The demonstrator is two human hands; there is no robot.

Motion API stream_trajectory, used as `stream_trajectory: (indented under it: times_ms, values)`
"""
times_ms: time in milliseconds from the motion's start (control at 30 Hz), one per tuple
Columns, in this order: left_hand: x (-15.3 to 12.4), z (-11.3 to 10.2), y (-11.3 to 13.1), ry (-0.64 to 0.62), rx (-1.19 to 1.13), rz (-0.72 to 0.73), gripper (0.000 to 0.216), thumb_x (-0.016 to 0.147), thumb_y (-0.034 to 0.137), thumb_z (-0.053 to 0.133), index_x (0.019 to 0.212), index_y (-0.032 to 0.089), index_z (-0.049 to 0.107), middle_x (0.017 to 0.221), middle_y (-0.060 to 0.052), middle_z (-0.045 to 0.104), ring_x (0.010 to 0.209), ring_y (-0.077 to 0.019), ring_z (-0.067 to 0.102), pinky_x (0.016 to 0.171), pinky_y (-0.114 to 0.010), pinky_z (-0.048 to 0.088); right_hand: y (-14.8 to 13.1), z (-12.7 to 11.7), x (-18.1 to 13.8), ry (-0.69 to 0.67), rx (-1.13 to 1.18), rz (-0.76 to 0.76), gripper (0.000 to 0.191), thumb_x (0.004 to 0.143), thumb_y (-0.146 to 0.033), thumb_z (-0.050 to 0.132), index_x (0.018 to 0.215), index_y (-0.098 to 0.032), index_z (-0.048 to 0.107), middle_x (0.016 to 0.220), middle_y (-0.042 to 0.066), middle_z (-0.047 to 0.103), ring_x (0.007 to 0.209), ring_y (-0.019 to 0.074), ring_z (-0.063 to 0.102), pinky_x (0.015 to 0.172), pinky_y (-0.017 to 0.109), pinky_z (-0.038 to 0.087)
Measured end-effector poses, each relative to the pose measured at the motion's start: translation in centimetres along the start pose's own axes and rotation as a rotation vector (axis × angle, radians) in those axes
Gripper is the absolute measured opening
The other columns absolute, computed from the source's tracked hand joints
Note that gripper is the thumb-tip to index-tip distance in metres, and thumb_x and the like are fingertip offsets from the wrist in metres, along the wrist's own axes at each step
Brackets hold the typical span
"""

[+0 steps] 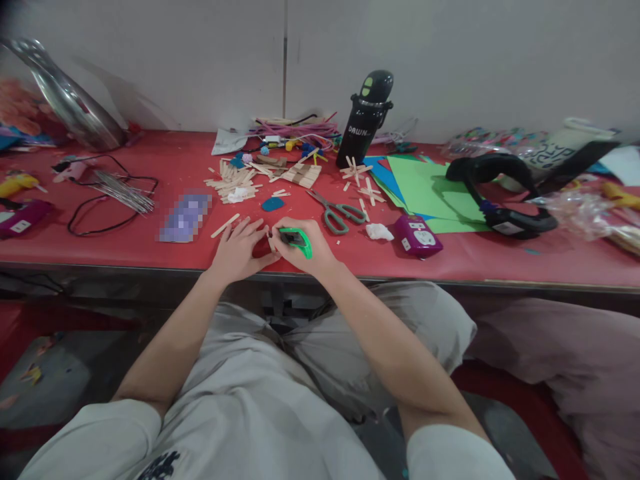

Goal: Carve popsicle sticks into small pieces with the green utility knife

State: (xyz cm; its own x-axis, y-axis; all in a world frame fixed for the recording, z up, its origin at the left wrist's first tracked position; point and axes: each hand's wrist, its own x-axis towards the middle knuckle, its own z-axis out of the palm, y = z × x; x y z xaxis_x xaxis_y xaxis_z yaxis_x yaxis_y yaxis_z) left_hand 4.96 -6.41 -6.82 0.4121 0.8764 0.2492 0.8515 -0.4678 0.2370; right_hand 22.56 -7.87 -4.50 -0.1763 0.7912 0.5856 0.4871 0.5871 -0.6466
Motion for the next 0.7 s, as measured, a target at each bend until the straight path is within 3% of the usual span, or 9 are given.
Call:
stream_trajectory:
  times_ms: [700]
  values:
    - [-0.1, 0.09, -0.17, 0.007, 0.001, -0.001, 0.061, 0.083, 0.062, 0.058, 0.134, 0.028, 0.058, 0.152, -0.001, 0.048, 0.146, -0.0288, 0.035, 0.123, -0.054, 0.021, -0.74, -0.24, -0.24, 0.003, -0.007, -0.009, 0.016, 0.082, -0.025, 0.057, 0.068, -0.019, 0.06, 0.06, -0.001, 0.062, 0.054, 0.0121, 0.055, 0.059, 0.024, 0.046]
